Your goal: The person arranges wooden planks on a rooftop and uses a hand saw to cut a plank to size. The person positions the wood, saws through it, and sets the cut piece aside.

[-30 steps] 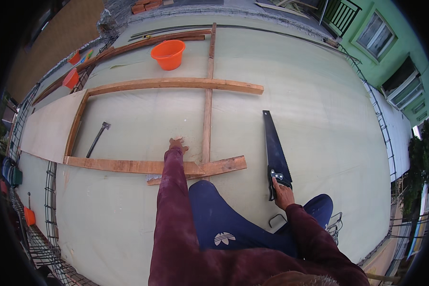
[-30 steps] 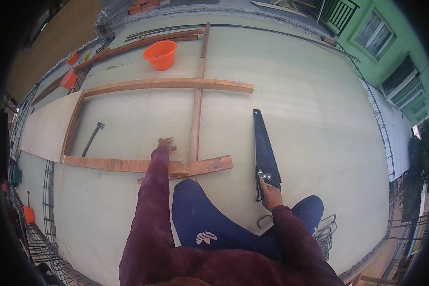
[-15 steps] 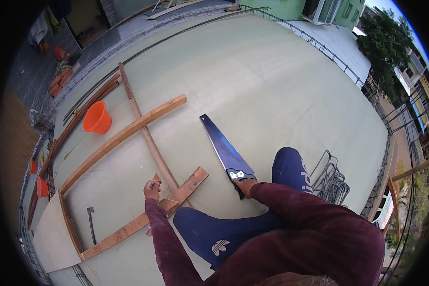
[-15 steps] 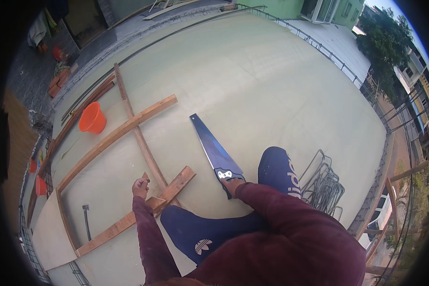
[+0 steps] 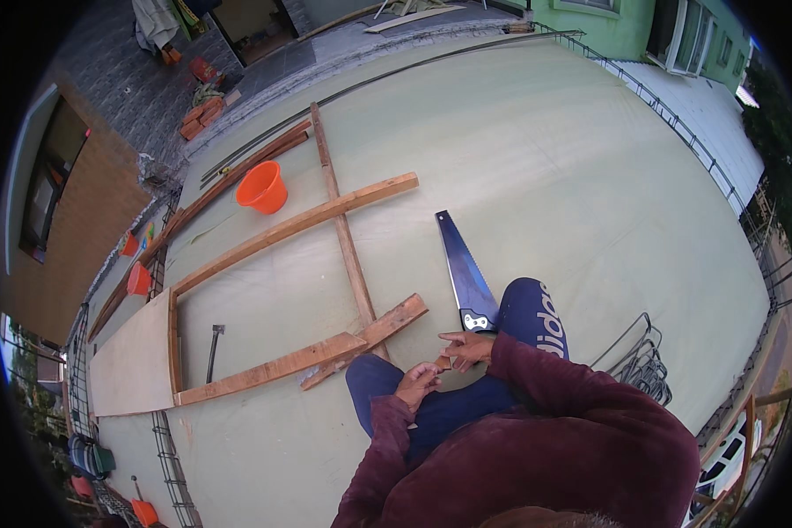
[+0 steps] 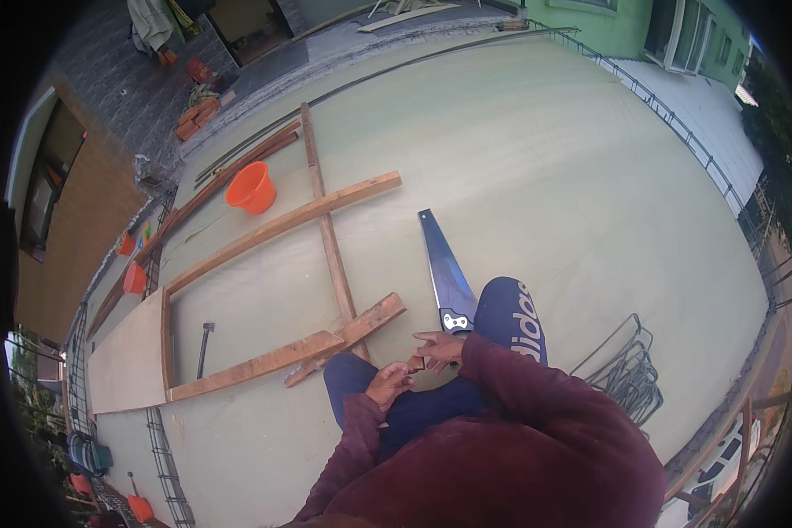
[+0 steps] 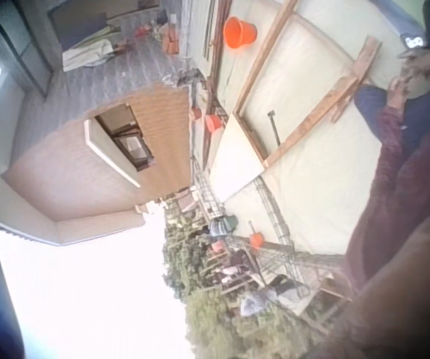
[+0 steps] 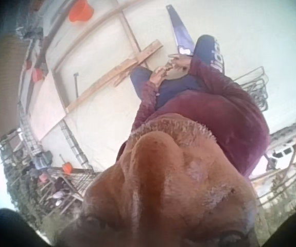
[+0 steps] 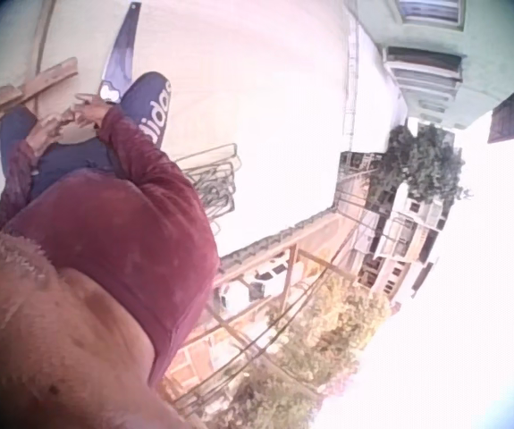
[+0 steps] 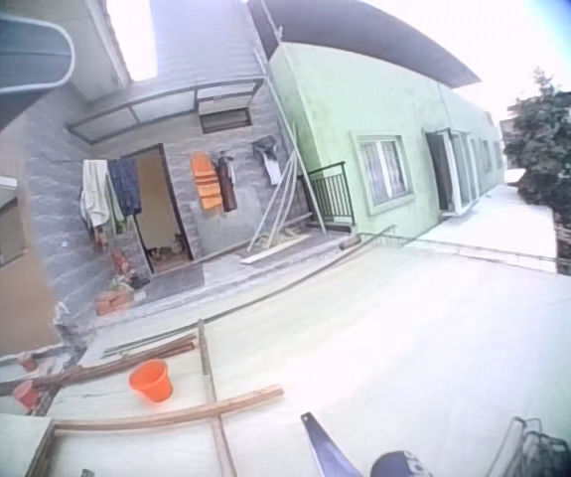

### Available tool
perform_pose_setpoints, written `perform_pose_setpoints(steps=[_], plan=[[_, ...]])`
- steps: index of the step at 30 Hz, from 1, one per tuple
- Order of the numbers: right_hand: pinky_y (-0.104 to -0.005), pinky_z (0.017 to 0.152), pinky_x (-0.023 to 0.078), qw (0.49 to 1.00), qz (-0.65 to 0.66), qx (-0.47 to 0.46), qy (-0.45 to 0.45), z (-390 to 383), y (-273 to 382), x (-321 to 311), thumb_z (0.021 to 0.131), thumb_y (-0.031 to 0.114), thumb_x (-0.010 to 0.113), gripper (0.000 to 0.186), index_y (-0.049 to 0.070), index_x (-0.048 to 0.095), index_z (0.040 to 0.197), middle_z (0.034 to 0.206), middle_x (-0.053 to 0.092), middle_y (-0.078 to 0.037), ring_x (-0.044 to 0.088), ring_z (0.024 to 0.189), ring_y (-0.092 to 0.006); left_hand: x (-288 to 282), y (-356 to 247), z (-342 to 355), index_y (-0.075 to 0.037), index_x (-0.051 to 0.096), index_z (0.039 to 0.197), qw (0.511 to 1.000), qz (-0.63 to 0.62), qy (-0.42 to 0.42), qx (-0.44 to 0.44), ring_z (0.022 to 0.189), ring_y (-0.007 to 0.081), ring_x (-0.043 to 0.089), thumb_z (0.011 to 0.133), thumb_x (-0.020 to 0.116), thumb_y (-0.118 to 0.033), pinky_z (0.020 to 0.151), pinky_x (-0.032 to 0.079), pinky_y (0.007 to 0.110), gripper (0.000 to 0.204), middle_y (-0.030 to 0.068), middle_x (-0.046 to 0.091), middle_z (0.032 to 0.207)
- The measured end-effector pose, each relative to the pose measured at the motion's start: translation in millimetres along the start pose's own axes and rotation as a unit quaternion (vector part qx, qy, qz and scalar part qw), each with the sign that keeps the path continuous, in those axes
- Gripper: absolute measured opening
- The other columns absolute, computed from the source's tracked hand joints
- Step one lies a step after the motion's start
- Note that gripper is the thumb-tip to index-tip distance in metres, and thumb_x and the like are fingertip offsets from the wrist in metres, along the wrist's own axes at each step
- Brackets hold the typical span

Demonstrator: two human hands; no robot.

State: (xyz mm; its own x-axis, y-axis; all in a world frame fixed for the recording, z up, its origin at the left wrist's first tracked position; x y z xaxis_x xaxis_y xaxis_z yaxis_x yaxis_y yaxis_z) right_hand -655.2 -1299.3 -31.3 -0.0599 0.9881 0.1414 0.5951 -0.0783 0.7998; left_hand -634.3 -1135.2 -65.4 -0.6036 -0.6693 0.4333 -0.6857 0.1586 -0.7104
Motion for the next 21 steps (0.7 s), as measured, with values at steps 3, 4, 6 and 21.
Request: perform_pose_setpoints(steps=[3, 4, 6, 21], plan=[[-0.0284, 0.073, 0.059, 0.998, 0.018, 0.022, 0.062, 11, -13, 16, 0.100, 0.033, 0.063, 0.045, -0.001, 0.058, 0.129, 0.100, 0.068, -0.009, 0.067, 0.082, -0.0147, 0, 8, -2, -0.008, 0.062, 0.110, 1.000, 0.011, -0.003, -0.012, 0.103, 0.0124, 0.059, 0.101, 0.061, -0.023, 0.094, 0.049, 0.030, 0.017, 0.0029, 0.062, 0.113], [-0.0270, 0.071, 0.059, 0.996, 0.038, 0.029, 0.078, 10, -16, 18, 0.100, 0.033, 0.062, 0.040, 0.000, 0.061, 0.122, 0.098, 0.068, -0.009, 0.067, 0.081, -0.0138, 5, 8, 3, -0.007, 0.062, 0.111, 1.000, 0.008, 0.017, -0.007, 0.106, 0.0122, 0.058, 0.101, 0.062, -0.022, 0.096, 0.048, 0.028, 0.019, 0.0039, 0.062, 0.113], [-0.0254, 0.070, 0.058, 0.994, 0.048, 0.032, 0.096, 10, -16, 17, 0.101, 0.032, 0.061, 0.035, 0.000, 0.063, 0.115, 0.098, 0.068, -0.008, 0.067, 0.079, -0.0129, 19, -17, -1, -0.006, 0.062, 0.111, 0.994, 0.074, -0.015, 0.074, 0.102, 0.0119, 0.060, 0.098, 0.066, -0.022, 0.090, 0.051, 0.027, 0.020, 0.0049, 0.062, 0.112], [-0.0355, 0.081, 0.054, 0.887, -0.443, -0.078, 0.100, 61, -42, 37, 0.095, 0.029, 0.064, 0.050, -0.003, 0.058, 0.132, 0.103, 0.071, -0.018, 0.069, 0.091, -0.0256, -225, 28, -198, -0.012, 0.052, 0.106, 0.809, -0.107, -0.533, 0.224, 0.068, 0.0096, 0.055, 0.096, 0.063, -0.016, 0.064, 0.056, 0.029, 0.015, 0.0028, 0.058, 0.095]])
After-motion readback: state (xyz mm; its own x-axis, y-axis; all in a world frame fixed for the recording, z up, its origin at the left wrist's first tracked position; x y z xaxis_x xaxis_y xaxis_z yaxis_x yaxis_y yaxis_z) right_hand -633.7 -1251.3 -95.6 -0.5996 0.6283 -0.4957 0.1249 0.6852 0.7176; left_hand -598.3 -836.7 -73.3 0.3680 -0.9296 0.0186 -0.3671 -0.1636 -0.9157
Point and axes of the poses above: each hand's wrist, its own z-axis towards the middle knuckle, its own x-axis out of the palm, y = z × x, the point moved 9 cm from there along z, towards the middle knuckle
